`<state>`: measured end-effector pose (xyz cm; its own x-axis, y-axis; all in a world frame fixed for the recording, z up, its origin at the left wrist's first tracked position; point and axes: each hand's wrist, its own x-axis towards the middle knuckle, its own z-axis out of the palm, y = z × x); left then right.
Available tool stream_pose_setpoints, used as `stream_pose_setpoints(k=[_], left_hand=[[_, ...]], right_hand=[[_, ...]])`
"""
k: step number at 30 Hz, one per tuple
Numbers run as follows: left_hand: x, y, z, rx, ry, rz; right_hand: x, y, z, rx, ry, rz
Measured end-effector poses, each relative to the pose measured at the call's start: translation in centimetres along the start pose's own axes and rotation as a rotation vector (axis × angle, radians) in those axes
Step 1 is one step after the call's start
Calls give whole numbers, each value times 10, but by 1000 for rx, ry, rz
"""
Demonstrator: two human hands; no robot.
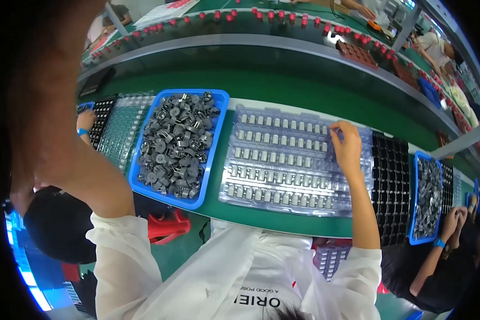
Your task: The person sorts small electronic components by hand on an assembly line, placing them into plastic trays.
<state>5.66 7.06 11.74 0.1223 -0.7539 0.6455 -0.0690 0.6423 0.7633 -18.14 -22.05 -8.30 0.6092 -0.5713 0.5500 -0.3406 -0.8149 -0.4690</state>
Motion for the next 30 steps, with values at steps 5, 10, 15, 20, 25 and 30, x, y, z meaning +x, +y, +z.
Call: stream_pose_setpoints(k=[5,10,15,20,25,30], left_hand=[[-9,0,-7,30,6,22],[-7,8,-15,92,2,76],[-7,-1,13,108,24,-47],[8,-22,-38,357,23,-262],[-81,-109,-100,1266,-190,-368],[-63,-130,-107,1327,-317,-407]], right_hand=[[-3,-11,-16,152,86,47],[-1,-51,-16,436,11,169],[-12,-73,-27,721,3,203],[-48,-69,-40,795,-27,323],[-83,-79,-56,904,-72,518],[-104,-93,-57,963,-35,568]])
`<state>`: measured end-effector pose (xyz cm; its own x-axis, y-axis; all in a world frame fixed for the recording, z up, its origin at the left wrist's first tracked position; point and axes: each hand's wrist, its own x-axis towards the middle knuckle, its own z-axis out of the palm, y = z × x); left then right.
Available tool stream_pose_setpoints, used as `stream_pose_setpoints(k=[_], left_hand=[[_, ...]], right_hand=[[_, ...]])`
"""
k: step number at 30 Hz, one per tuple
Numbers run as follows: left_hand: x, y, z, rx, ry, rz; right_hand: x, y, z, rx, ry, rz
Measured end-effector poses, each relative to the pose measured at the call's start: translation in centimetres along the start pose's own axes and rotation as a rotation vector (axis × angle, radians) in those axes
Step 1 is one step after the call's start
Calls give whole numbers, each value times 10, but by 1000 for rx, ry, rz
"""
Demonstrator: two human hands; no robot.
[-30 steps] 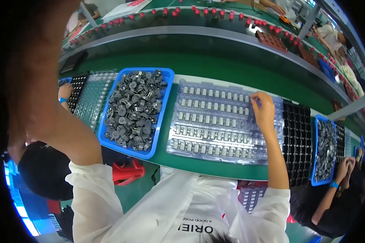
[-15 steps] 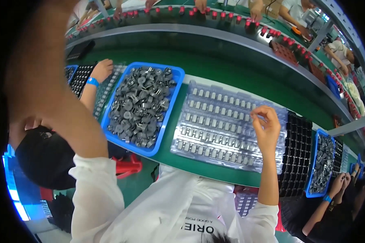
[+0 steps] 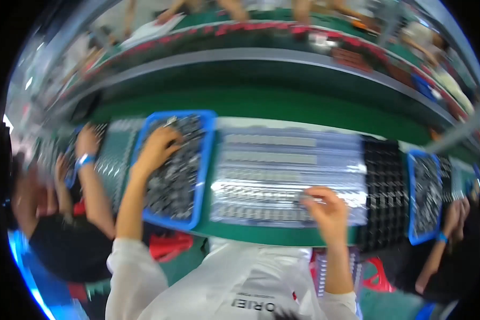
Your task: The person sorts small electronic components by hand on an assembly line, placing them into plastic trays.
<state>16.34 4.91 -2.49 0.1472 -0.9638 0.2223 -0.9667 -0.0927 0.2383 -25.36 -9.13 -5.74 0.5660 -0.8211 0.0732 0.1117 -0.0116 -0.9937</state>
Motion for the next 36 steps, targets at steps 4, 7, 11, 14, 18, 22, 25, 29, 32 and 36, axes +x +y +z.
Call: stream_pose_setpoints(k=[4,7,11,14,18,22,25,29,32,36], left_hand=[[-26,-20,0,-187,336,-302],[-42,-37,17,-688,510,-450],[-22,34,21,-817,257,-485],[-15,77,36,-1015,229,-422],[-2,137,48,-1204,25,-521],[3,165,50,-1050,-129,-451],[-4,174,65,-1181,19,-267],[25,215,66,-1214,-41,-194],[30,226,70,-1226,-55,-158],[20,222,70,-1161,-33,-74]], right_hand=[[4,15,18,131,-78,67],[9,18,25,165,-77,30],[13,12,20,166,-34,-7],[12,12,12,238,-13,-31],[13,13,9,250,24,-32],[11,13,7,282,-3,-46],[9,1,7,275,-35,-39],[9,-20,-1,133,59,23],[10,-24,1,70,108,-132],[17,-30,12,-61,68,-161]])
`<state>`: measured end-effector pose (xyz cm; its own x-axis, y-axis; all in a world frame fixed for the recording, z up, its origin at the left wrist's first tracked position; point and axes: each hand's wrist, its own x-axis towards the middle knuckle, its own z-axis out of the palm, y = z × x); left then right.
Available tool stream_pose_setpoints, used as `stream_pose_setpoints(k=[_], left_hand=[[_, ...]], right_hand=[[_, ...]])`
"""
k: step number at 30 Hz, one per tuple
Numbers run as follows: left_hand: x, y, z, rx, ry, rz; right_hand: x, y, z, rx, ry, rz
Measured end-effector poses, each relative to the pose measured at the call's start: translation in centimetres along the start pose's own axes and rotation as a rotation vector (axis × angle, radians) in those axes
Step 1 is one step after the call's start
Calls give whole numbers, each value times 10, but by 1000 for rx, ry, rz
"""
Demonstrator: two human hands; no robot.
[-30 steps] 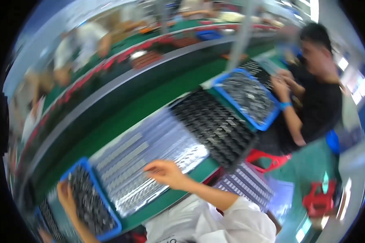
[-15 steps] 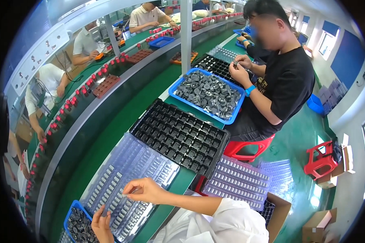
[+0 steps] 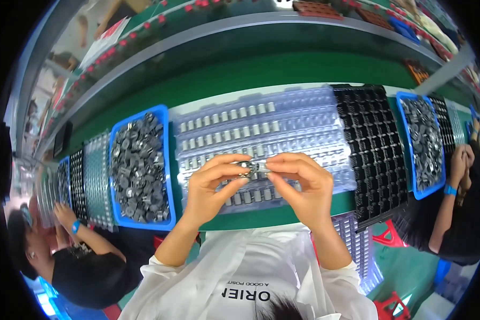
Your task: The person sorts small electronic components by hand on an assembly line, placing them into plastic trays.
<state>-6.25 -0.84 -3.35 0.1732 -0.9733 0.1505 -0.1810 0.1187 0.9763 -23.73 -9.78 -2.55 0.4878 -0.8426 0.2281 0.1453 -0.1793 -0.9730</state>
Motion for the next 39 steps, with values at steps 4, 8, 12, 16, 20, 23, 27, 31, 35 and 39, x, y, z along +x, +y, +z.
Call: stream_pose_setpoints(k=[4,8,12,16,20,23,27,31,35,39], left_hand=[[-13,3,-3,-19,68,2],[-21,9,-6,-26,94,-35],[-26,10,-8,36,103,-24],[-27,12,-7,39,115,-10],[-29,10,-6,47,107,2],[-29,10,-7,53,103,9],[-29,14,-9,72,94,-20],[-30,10,-9,85,103,1],[-29,14,-9,129,85,7],[-25,18,-9,135,66,-35]], right_hand=[[-2,0,13,-307,-64,-228],[-5,-1,24,-371,-126,-290],[-7,-2,30,-396,-138,-331],[-8,-4,31,-447,-144,-397],[-8,-2,30,-486,-160,-460],[-8,-4,29,-511,-187,-500],[-6,-3,28,-496,-204,-477],[-8,0,29,-477,-202,-444],[-11,-3,33,-557,-161,-504],[-10,-2,34,-604,-150,-596]])
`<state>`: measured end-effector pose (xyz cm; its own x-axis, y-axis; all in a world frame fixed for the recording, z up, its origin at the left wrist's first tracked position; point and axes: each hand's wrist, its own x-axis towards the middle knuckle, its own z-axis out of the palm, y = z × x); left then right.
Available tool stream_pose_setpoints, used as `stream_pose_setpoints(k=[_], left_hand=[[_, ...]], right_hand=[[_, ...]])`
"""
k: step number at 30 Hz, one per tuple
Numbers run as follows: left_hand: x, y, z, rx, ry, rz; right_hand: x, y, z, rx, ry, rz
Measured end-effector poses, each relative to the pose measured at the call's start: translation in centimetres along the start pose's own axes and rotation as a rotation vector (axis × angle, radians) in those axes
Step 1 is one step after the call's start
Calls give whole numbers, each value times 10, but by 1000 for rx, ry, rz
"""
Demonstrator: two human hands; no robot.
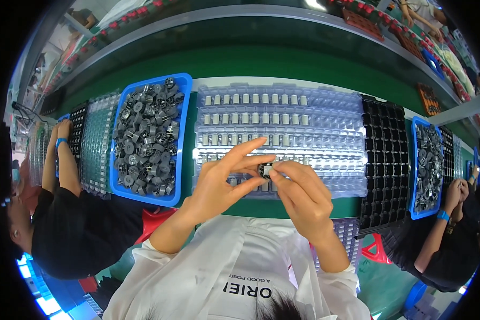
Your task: The person sorts small electronic components by hand on an assembly line, placing them into plastic trays.
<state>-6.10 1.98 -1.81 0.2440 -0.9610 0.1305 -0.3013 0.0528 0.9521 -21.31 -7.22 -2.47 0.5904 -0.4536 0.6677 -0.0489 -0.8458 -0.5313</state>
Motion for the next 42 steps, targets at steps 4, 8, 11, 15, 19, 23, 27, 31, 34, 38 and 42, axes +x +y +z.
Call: stream_pose_setpoints(k=[4,8,11,15,19,23,27,31,34,38,42], left_hand=[[1,-2,1,-6,-10,5],[2,-1,1,38,-37,-15],[4,-1,2,19,-59,-22],[5,-4,1,-65,-80,-49],[2,-6,4,92,-108,42],[0,-9,4,305,-154,148],[0,-14,4,89,-132,37],[0,-10,0,-36,-140,-50],[-2,-12,1,-53,-122,-56],[-4,-10,2,-36,-107,-65],[-6,-12,3,25,-118,-28]], right_hand=[[-2,1,-3,74,-27,119],[-4,2,-6,46,-66,122],[-6,3,-6,-3,-54,76],[-8,1,-4,-8,-18,64],[-12,1,-6,-3,-25,116],[-13,4,-12,51,-106,214],[-11,-1,-11,54,-140,218],[-17,-5,-7,23,-141,203],[-19,-5,-5,43,-134,204],[-20,-6,-4,51,-101,190],[-23,-7,-6,17,-115,197]])
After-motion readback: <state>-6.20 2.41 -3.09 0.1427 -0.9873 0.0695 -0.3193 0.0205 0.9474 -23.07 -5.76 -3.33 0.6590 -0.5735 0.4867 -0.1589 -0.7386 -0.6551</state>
